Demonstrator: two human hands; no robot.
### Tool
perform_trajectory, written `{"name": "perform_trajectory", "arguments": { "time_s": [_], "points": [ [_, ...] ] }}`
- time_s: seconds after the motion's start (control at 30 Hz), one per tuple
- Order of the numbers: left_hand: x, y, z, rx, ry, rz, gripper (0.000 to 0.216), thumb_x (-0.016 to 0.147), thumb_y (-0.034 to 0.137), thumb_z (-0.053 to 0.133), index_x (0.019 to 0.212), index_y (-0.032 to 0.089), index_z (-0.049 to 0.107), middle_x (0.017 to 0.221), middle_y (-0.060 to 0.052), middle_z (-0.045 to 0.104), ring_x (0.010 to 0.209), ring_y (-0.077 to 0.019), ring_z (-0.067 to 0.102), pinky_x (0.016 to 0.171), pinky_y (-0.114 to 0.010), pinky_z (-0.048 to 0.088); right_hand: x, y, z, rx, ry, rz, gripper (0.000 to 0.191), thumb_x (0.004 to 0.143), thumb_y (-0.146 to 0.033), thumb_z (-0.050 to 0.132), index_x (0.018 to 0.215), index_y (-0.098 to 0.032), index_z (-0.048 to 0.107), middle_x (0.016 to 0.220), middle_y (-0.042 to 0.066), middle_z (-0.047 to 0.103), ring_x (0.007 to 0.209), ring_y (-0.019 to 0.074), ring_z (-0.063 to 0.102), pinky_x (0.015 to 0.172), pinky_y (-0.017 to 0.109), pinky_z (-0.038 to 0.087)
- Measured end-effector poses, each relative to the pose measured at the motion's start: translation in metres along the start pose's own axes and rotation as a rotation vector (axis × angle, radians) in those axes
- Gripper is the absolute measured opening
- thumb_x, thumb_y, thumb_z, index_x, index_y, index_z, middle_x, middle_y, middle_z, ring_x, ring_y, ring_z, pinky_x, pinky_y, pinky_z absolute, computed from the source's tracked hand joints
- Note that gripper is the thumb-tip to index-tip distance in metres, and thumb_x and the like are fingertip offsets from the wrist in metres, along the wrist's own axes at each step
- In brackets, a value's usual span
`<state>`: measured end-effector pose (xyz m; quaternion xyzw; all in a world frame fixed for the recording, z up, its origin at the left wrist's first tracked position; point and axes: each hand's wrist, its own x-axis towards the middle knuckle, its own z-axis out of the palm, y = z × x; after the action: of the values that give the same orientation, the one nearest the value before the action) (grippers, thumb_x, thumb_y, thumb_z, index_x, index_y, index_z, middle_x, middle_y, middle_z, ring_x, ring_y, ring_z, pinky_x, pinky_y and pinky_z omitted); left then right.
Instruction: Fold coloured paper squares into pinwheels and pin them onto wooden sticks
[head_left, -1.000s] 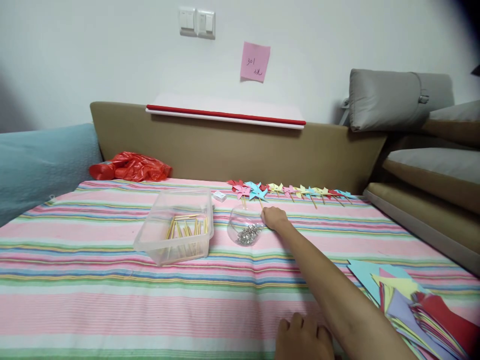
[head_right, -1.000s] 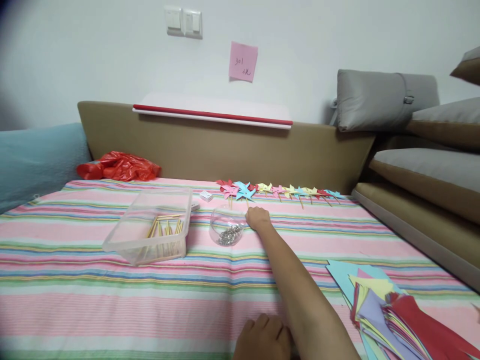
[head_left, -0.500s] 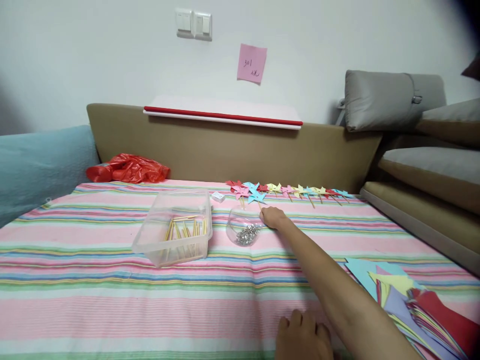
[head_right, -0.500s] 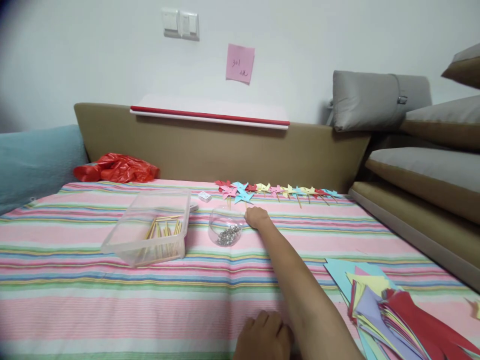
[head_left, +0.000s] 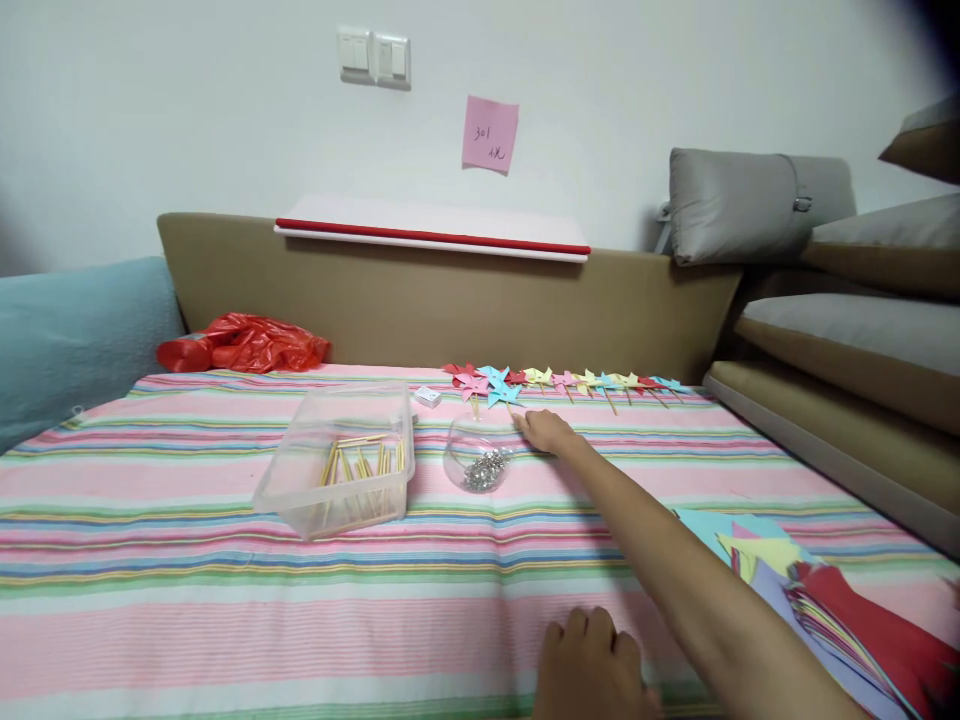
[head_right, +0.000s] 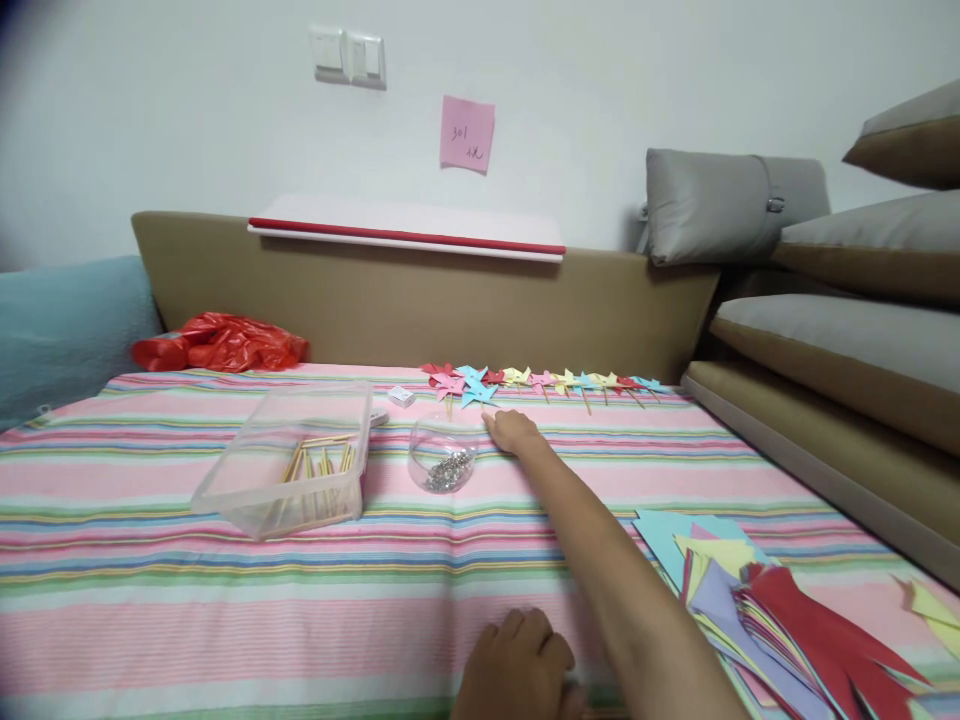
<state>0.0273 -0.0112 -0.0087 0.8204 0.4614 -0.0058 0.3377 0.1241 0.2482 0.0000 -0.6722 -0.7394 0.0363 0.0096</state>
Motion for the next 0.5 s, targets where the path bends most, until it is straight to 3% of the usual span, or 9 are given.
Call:
{"name": "perform_trajectory", "arguments": {
  "time_s": [0.13,0.2,0.27,0.37,0.5],
  "points": [
    [-0.017,0.004,-0.010,0.041,0.072,0.055,0.036,0.097,0.029,0.052,0.123,0.010,0.068,0.127,-0.018,0.065,0.121,-0.0357,0.057,0.102,-0.054,0.046,-0.064,0.076,-0.019,0.029,0.113,0.027,0.033,0.100,-0.045,0.054,0.109,-0.016,0.066,0.109,0.008,0.070,0.098,0.0211,0.068,0.089,0.042,0.054],
    [-0.023,0.006,-0.011,0.079,0.124,0.098,0.033,0.099,0.027,0.047,0.118,0.011,0.068,0.122,-0.016,0.066,0.116,-0.0338,0.059,0.098,-0.052,0.048,-0.118,0.129,-0.027,0.048,0.158,0.053,0.043,0.103,-0.046,0.039,0.093,-0.016,0.068,0.094,0.012,0.074,0.090,0.0256,0.069,0.083,0.040,0.052],
    [-0.026,0.008,-0.011,0.130,0.170,0.128,0.031,0.101,0.025,0.043,0.114,0.013,0.069,0.119,-0.014,0.067,0.113,-0.0327,0.060,0.095,-0.050,0.049,-0.180,0.180,-0.030,0.081,0.177,0.080,0.044,0.098,-0.051,0.040,0.084,-0.019,0.066,0.086,0.013,0.074,0.082,0.0276,0.069,0.078,0.039,0.052],
    [-0.023,0.008,-0.006,0.188,0.212,0.141,0.029,0.100,0.023,0.044,0.111,0.014,0.069,0.117,-0.013,0.068,0.110,-0.0309,0.062,0.092,-0.046,0.050,-0.265,0.231,-0.022,0.156,0.205,0.115,0.043,0.091,-0.056,0.044,0.094,-0.021,0.069,0.104,0.014,0.077,0.095,0.0311,0.071,0.086,0.042,0.053],
    [-0.014,0.004,0.000,0.218,0.286,0.190,0.025,0.099,0.023,0.046,0.107,0.016,0.069,0.113,-0.011,0.068,0.106,-0.0285,0.062,0.089,-0.042,0.049,-0.323,0.246,0.001,0.241,0.266,0.172,0.053,0.090,-0.054,0.048,0.124,-0.019,0.067,0.134,0.014,0.068,0.124,0.0315,0.063,0.107,0.043,0.046]
  ]
}}
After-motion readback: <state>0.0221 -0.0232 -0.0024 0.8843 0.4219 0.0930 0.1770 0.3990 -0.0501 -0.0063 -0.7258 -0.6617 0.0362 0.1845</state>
